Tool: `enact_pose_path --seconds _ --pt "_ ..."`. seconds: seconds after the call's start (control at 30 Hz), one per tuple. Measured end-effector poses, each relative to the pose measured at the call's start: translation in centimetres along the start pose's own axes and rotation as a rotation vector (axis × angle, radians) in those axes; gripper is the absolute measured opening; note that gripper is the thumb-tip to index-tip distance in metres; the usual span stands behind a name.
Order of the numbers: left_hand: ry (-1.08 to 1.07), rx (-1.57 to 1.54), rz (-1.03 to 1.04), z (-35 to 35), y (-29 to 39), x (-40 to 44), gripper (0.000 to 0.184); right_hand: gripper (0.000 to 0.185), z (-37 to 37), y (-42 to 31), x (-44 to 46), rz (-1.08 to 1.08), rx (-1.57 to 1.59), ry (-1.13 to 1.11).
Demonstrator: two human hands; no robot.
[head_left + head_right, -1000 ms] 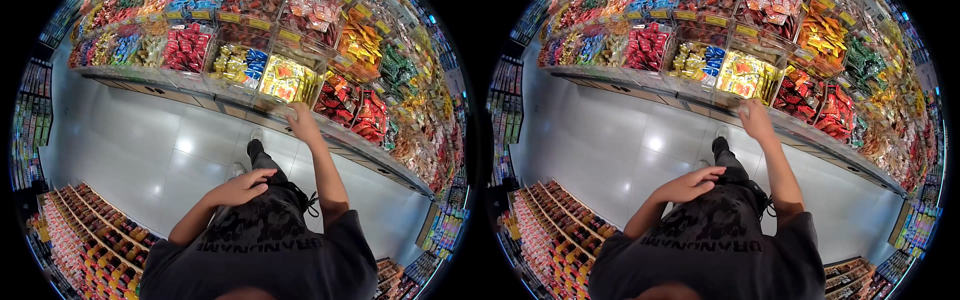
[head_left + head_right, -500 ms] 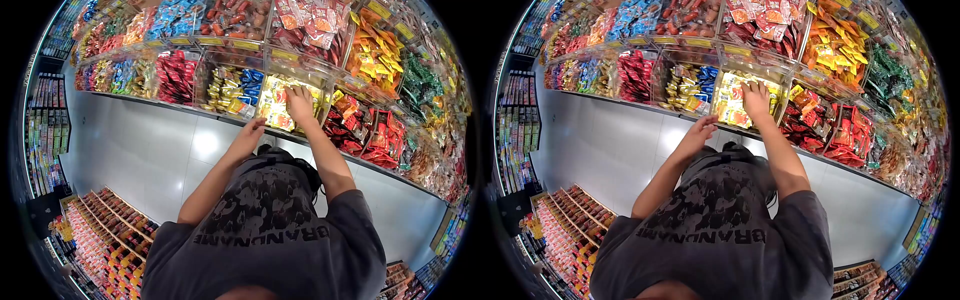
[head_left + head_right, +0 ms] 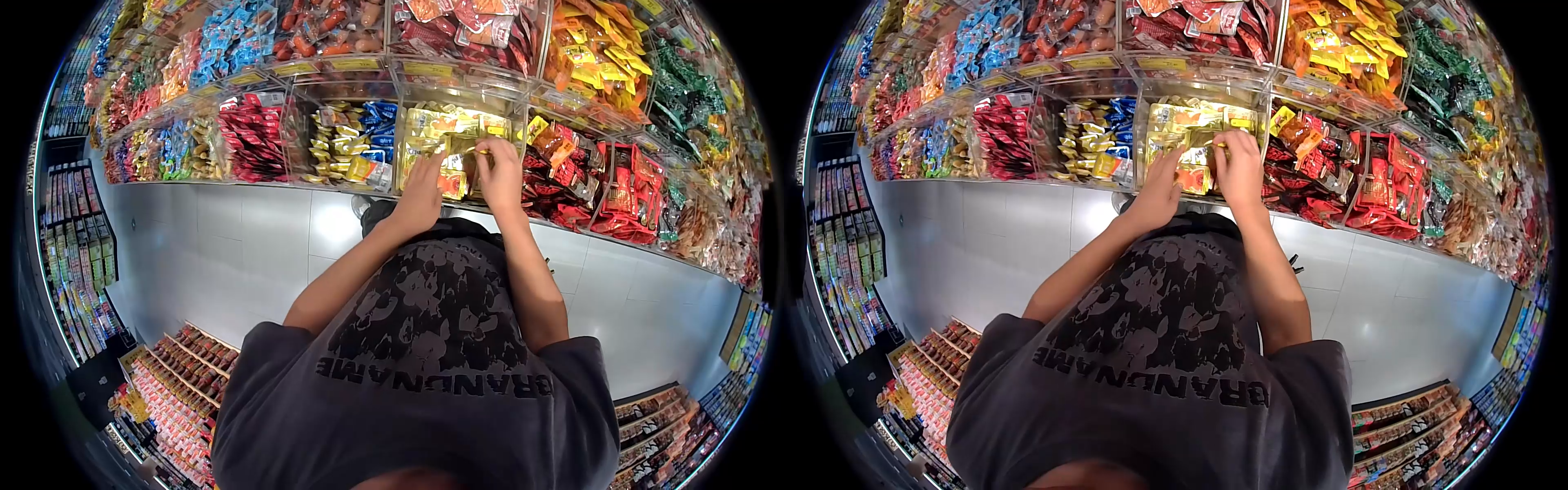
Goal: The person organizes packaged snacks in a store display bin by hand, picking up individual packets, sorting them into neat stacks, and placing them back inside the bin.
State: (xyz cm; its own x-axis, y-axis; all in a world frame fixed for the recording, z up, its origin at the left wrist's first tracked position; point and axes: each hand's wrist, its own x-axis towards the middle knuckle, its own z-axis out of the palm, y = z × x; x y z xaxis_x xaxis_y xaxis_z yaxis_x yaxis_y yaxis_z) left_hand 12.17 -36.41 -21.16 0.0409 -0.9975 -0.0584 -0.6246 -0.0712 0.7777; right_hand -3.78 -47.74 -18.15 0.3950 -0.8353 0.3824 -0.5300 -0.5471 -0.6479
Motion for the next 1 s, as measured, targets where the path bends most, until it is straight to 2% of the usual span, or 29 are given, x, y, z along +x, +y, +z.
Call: enact_pose_path --seconds 0.07,0.1,0.13,0.2,0.23,0.33,0.37,0.4,0.47,0.5,0.53,0.6,0.67,0.73,0.77,0.83,0.87,0.93,1.0 --pt "0.042 0.034 0.046 -0.2 0.2 0.8 0.07 0.011 -1.0 -0.6 -0.3 0.253 0.198 0.024" --pt "0.098 0.181 0.089 0.3 -0.4 1.0 0.067 0.013 -1.4 -0.8 -0.6 0.364 0.289 0.022" --pt "0.086 0.176 0.096 0.6 -1.0 1.2 0.067 0.013 -1.8 -1.1 -0.8 0.375 0.281 0.029" --pt "0.005 0.416 0.159 0.9 -2.1 1.5 0.059 0.016 -3.1 -1.6 -1.1 0.483 0.422 0.052" --pt "0.094 0.46 0.197 1.3 -2.4 1.9 0.048 0.022 -3.6 -2.0 -1.1 0.442 0.418 0.092" --pt "-0.049 0.475 0.125 0.3 -1.9 2.6 0.045 0.026 -4.8 -1.9 -1.5 0.48 0.467 0.111" --pt "0.013 0.464 0.176 0.3 -2.1 2.8 0.037 0.029 -5.4 -2.0 -1.5 0.487 0.471 0.105" --pt "0.012 0.462 0.184 0.2 -2.1 3.1 0.037 0.029 -6.0 -2.0 -1.6 0.488 0.466 0.112" --pt "-0.182 0.451 0.12 -0.3 -2.3 3.4 0.03 0.028 -6.7 -2.1 -1.6 0.539 0.471 0.116" --pt "-0.152 0.367 0.126 -0.8 -1.7 3.3 0.02 0.028 -6.6 -1.9 -1.7 0.512 0.509 0.141" --pt "-0.156 0.371 0.127 -1.0 -1.6 3.7 0.02 0.028 -6.7 -1.6 -1.6 0.515 0.512 0.144" --pt "0.02 -0.166 0.055 -1.1 -1.5 4.6 0.019 0.028 -6.9 -1.3 -1.5 0.55 0.517 0.148" --pt "-0.053 -0.372 -0.17 -2.3 -1.8 5.8 0.017 0.026 -7.1 -1.2 -1.0 0.55 0.532 0.193" --pt "0.019 -0.618 -0.101 -4.2 -0.1 6.2 0.019 0.025 -7.0 -1.4 -0.4 0.572 0.619 0.245" --pt "0.018 -0.616 -0.104 -4.8 0.6 6.5 0.019 0.025 -7.0 -1.4 -0.3 0.575 0.62 0.244" --pt "0.135 -0.808 -0.087 -6.1 1.9 6.9 0.018 0.026 -7.2 -1.7 0.1 0.564 0.694 0.103" --pt "0.14 -0.808 -0.095 -6.7 2.4 6.9 0.018 0.026 -7.6 -2.2 0.3 0.567 0.695 0.095" --pt "-0.043 -1.028 -0.327 -8.1 3.3 7.1 0.023 0.029 -8.7 -3.4 1.3 0.434 0.406 -0.223" --pt "-0.07 -1.031 -0.392 -8.6 4.0 7.0 0.029 0.033 -7.9 -4.1 2.2 0.37 0.36 -0.215"
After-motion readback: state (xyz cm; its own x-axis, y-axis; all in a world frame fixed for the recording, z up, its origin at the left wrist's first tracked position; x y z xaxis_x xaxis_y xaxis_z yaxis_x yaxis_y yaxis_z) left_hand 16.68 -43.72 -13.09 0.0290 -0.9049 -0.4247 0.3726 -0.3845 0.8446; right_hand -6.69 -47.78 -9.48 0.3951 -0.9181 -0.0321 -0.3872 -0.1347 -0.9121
